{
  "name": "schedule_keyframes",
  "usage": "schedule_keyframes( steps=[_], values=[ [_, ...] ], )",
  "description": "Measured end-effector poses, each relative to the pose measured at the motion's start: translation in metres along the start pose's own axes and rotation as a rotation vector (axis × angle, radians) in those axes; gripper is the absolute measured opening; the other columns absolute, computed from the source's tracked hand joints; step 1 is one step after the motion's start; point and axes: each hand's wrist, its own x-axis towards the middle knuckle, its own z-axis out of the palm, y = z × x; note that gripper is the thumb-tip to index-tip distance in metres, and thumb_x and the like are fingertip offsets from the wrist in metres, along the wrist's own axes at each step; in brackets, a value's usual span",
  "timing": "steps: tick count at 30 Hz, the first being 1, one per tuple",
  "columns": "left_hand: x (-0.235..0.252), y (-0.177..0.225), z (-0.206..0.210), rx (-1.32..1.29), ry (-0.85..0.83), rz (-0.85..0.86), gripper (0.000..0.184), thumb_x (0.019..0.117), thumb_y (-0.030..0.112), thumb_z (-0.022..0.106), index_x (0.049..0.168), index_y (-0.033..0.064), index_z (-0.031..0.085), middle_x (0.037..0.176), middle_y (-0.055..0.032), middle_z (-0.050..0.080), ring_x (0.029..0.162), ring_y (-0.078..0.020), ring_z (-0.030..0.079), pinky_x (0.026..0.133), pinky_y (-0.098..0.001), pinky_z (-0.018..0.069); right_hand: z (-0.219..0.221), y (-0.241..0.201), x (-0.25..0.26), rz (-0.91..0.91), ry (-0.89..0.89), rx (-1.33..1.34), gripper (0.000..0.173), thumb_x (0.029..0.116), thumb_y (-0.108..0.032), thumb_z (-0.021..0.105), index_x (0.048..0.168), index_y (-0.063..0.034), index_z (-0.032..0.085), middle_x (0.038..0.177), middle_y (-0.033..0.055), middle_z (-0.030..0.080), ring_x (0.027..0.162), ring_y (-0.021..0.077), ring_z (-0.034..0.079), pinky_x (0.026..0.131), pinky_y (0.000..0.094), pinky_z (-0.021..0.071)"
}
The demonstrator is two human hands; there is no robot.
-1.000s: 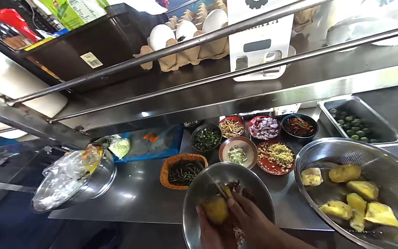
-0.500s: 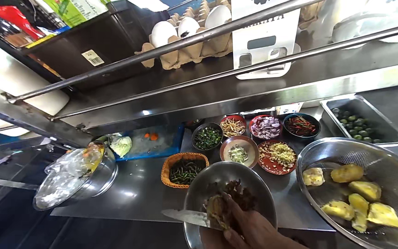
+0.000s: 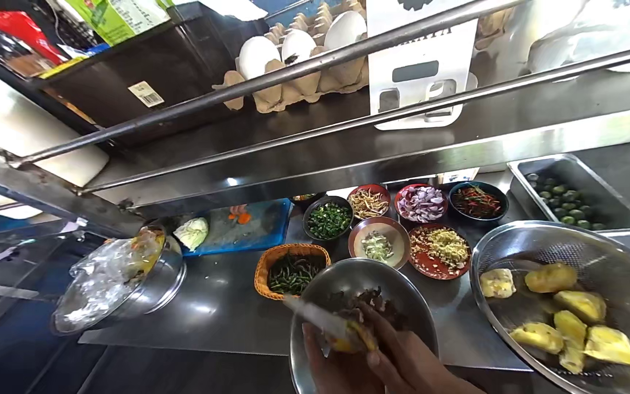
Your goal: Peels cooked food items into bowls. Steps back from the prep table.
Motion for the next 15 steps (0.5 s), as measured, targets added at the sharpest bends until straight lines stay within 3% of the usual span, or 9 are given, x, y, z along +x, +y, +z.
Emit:
schedule_keyframes(
  steps=[3, 5, 6, 8, 10, 12, 15],
  values=[
    [-0.005, -0.007, 0.004, 0.099, -0.003, 0.069, 0.07, 0.1, 0.071, 0.023, 0.116, 0.0125, 0.058, 0.097, -0.0085, 0.07, 0.089, -0.0209, 0.071, 0.074, -0.0426, 0.0602, 0.003, -0.005, -0.001, -0.016, 0.015, -0.226, 0.075, 0.1054, -0.058, 0.035, 0.145, 0.0038, 0.05, 0.076, 0.0125, 0.069, 0.063, 0.0292, 0.07, 0.056, 0.0517, 0.0574],
    [-0.001, -0.012, -0.003, 0.12, -0.08, 0.098, 0.07, 0.0967, 0.076, 0.029, 0.108, 0.0164, 0.065, 0.095, -0.005, 0.073, 0.088, -0.0181, 0.072, 0.076, -0.0414, 0.0615, 0.004, 0.002, 0.005, 0.012, 0.046, -0.174, 0.063, 0.1067, -0.055, 0.037, 0.133, -0.0025, 0.06, 0.079, 0.0117, 0.069, 0.067, 0.0274, 0.07, 0.058, 0.0502, 0.0579],
    [0.002, -0.014, -0.006, 0.114, -0.098, 0.089, 0.071, 0.0935, 0.078, 0.035, 0.108, 0.0167, 0.066, 0.096, -0.0055, 0.074, 0.089, -0.0189, 0.072, 0.077, -0.0423, 0.0615, 0.004, 0.006, 0.008, 0.075, 0.055, -0.039, 0.055, 0.1073, -0.052, 0.039, 0.123, -0.0047, 0.063, 0.08, 0.0102, 0.068, 0.07, 0.0241, 0.069, 0.061, 0.0473, 0.0576],
    [0.008, -0.012, -0.011, 0.07, -0.106, 0.04, 0.079, 0.0848, 0.084, 0.045, 0.112, 0.0128, 0.067, 0.102, -0.0114, 0.073, 0.093, -0.0255, 0.072, 0.08, -0.0477, 0.0606, 0.004, 0.013, 0.011, 0.232, 0.042, 0.382, 0.047, 0.1088, -0.045, 0.04, 0.126, -0.0072, 0.063, 0.088, 0.0036, 0.067, 0.075, 0.0125, 0.065, 0.069, 0.0346, 0.057],
    [0.011, -0.008, -0.013, 0.078, -0.108, 0.041, 0.08, 0.0866, 0.084, 0.042, 0.118, 0.012, 0.061, 0.107, -0.0137, 0.071, 0.096, -0.0284, 0.071, 0.078, -0.0487, 0.06, 0.006, 0.013, 0.008, 0.319, 0.025, 0.68, 0.046, 0.1091, -0.044, 0.038, 0.129, -0.0089, 0.059, 0.079, -0.0025, 0.059, 0.062, 0.0066, 0.053, 0.057, 0.0267, 0.0488],
    [0.015, -0.007, -0.018, 0.259, -0.134, 0.129, 0.085, 0.0863, 0.085, 0.041, 0.125, 0.0119, 0.059, 0.108, -0.0117, 0.072, 0.095, -0.0248, 0.072, 0.074, -0.0433, 0.0618, 0.005, 0.01, 0.003, 0.347, -0.029, 0.803, 0.051, 0.1087, -0.047, 0.037, 0.139, -0.0092, 0.051, 0.082, -0.0035, 0.061, 0.058, 0.0046, 0.052, 0.054, 0.0244, 0.0484],
    [0.016, -0.001, -0.023, 0.698, -0.216, 0.333, 0.093, 0.0863, 0.086, 0.04, 0.137, 0.0096, 0.055, 0.123, -0.0027, 0.07, 0.109, -0.0138, 0.069, 0.088, -0.0348, 0.0594, 0.01, 0.018, 0.003, 0.405, -0.066, 1.07, 0.05, 0.1051, -0.061, 0.035, 0.125, -0.0182, 0.051, 0.07, -0.0056, 0.059, 0.046, 0.0032, 0.046, 0.044, 0.0208, 0.0435]
  ],
)
